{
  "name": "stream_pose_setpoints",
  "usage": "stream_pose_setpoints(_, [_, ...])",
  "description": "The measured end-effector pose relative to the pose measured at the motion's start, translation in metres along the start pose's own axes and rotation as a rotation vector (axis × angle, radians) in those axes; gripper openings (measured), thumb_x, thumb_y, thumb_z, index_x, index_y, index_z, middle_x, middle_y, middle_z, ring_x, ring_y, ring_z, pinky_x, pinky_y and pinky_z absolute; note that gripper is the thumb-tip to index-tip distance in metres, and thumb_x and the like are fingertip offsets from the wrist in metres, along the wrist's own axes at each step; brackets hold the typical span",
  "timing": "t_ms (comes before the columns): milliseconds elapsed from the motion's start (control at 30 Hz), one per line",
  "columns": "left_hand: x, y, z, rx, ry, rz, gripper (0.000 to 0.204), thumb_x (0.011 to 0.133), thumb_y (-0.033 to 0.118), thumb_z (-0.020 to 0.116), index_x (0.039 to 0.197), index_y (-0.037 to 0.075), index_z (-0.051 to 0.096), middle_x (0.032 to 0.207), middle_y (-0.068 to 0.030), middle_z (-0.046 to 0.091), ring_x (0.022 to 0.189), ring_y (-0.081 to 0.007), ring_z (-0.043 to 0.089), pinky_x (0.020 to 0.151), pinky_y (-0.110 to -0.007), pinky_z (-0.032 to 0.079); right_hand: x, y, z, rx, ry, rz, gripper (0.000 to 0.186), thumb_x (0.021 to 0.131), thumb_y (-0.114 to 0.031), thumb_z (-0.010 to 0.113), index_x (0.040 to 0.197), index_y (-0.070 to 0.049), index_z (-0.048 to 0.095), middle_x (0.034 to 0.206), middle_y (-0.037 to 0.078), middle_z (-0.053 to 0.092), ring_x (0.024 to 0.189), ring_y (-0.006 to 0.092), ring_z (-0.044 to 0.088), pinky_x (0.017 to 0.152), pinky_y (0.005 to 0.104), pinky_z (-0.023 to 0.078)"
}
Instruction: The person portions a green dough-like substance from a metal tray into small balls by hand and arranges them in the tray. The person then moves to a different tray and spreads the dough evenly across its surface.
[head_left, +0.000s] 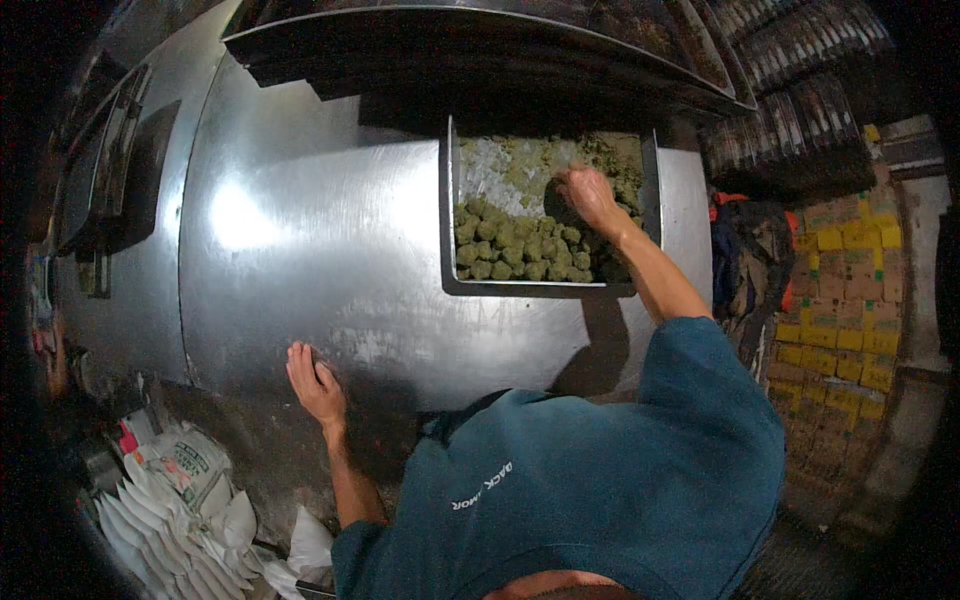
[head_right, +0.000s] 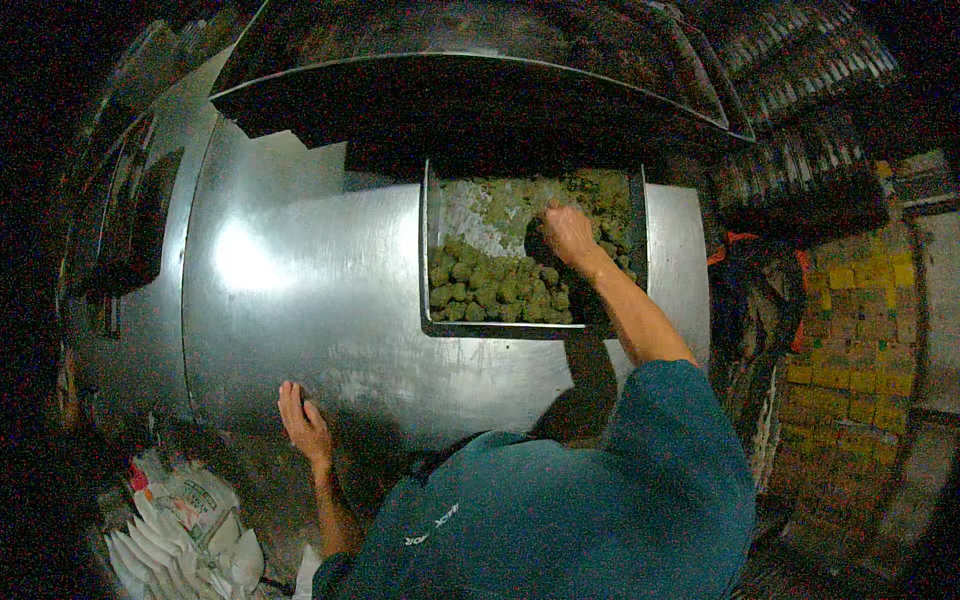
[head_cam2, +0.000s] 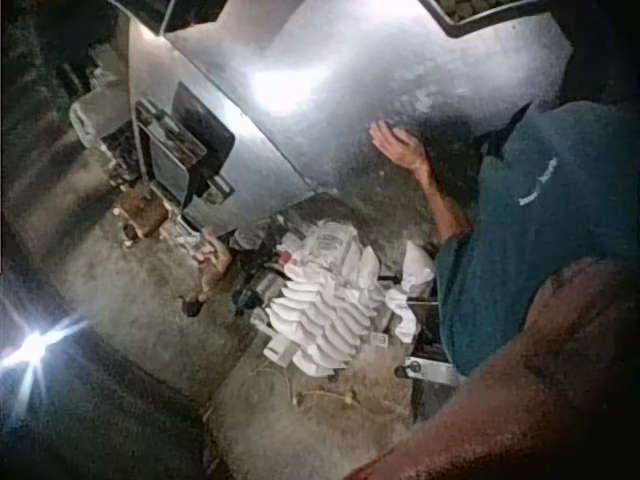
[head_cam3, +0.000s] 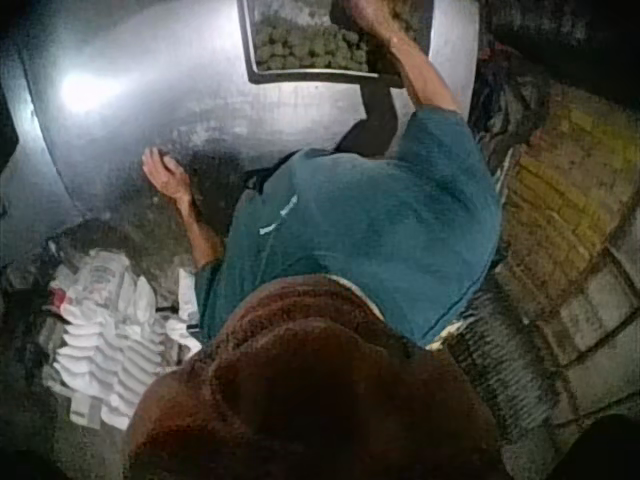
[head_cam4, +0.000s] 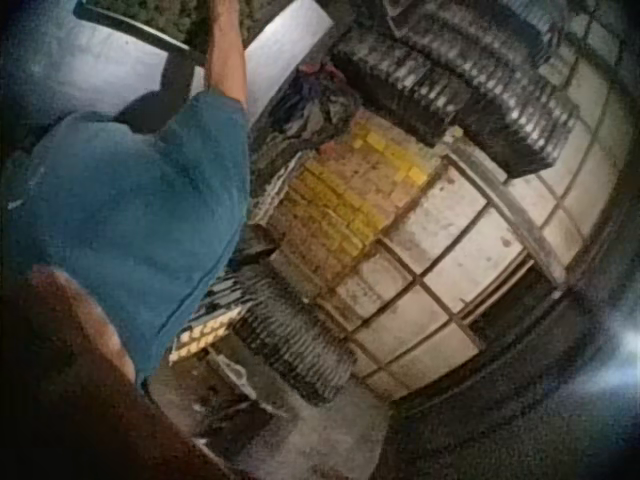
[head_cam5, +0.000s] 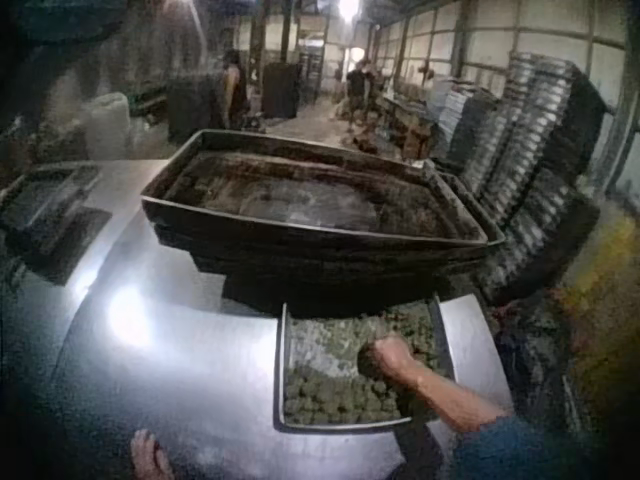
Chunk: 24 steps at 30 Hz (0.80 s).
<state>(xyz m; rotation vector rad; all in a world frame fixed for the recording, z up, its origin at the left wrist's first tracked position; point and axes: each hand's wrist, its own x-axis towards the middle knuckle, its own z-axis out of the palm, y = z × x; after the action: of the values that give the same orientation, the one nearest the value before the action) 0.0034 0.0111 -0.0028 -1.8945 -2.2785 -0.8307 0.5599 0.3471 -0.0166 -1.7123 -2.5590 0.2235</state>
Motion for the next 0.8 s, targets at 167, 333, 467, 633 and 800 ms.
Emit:
stream_pose_setpoints(167, [0.000, -0.008, 0.002, -0.007, 0.013, 0.026, 0.037, 0.094, 0.007, 0.048, 0.129, 0.002, 0.058, 0.141, -0.0149, 0.053, 0.134, -0.0341, 0.045, 0.113, -0.050, 0.031, 0.005, -0.030, -0.015, 0.052, -0.093, 0.169, 0.024, 0.083, -0.018, 0.069, 0.101, -0.004, 0.072, 0.087, 0.022, 0.068, 0.083, 0.0380, 0.067, 0.071, 0.0465, 0.053])
stream_pose_setpoints(333, [-0.003, -0.010, 0.000, -0.068, -0.013, -0.012, 0.037, 0.092, 0.007, 0.049, 0.128, 0.002, 0.059, 0.140, -0.0152, 0.053, 0.135, -0.0338, 0.044, 0.114, -0.051, 0.029, -0.010, -0.115, -0.041, 0.080, -0.048, -0.123, 0.020, 0.085, -0.017, 0.066, 0.099, -0.003, 0.072, 0.096, 0.019, 0.069, 0.091, 0.0361, 0.066, 0.077, 0.0430, 0.052])
stream_pose_setpoints(467, [-0.004, -0.007, -0.007, -0.087, 0.009, -0.023, 0.036, 0.089, 0.006, 0.052, 0.124, 0.001, 0.060, 0.135, -0.0169, 0.056, 0.132, -0.0349, 0.047, 0.114, -0.051, 0.030, -0.004, -0.111, -0.072, 0.854, -0.021, 0.459, 0.037, 0.087, -0.023, 0.069, 0.119, -0.006, 0.066, 0.118, 0.009, 0.066, 0.103, 0.0258, 0.061, 0.088, 0.0391, 0.046])
stream_pose_setpoints(633, [-0.006, -0.013, -0.012, -0.127, 0.102, -0.072, 0.038, 0.082, 0.005, 0.059, 0.120, 0.001, 0.061, 0.128, -0.0160, 0.059, 0.126, -0.0336, 0.051, 0.112, -0.046, 0.036, -0.003, -0.072, -0.077, 2.320, 0.379, 0.583, 0.036, 0.097, -0.027, 0.055, 0.127, -0.009, 0.060, 0.135, 0.016, 0.052, 0.122, 0.0310, 0.050, 0.107, 0.0457, 0.037])
stream_pose_setpoints(800, [-0.008, -0.006, -0.010, -0.111, 0.109, -0.050, 0.036, 0.080, 0.005, 0.060, 0.116, 0.001, 0.064, 0.135, -0.0175, 0.054, 0.130, -0.0349, 0.046, 0.112, -0.047, 0.035, 0.044, -0.074, -0.055, 1.580, 0.354, 0.593, 0.044, 0.093, -0.046, 0.064, 0.075, -0.006, 0.058, 0.065, 0.005, 0.049, 0.057, 0.0173, 0.041, 0.056, 0.0392, 0.038])
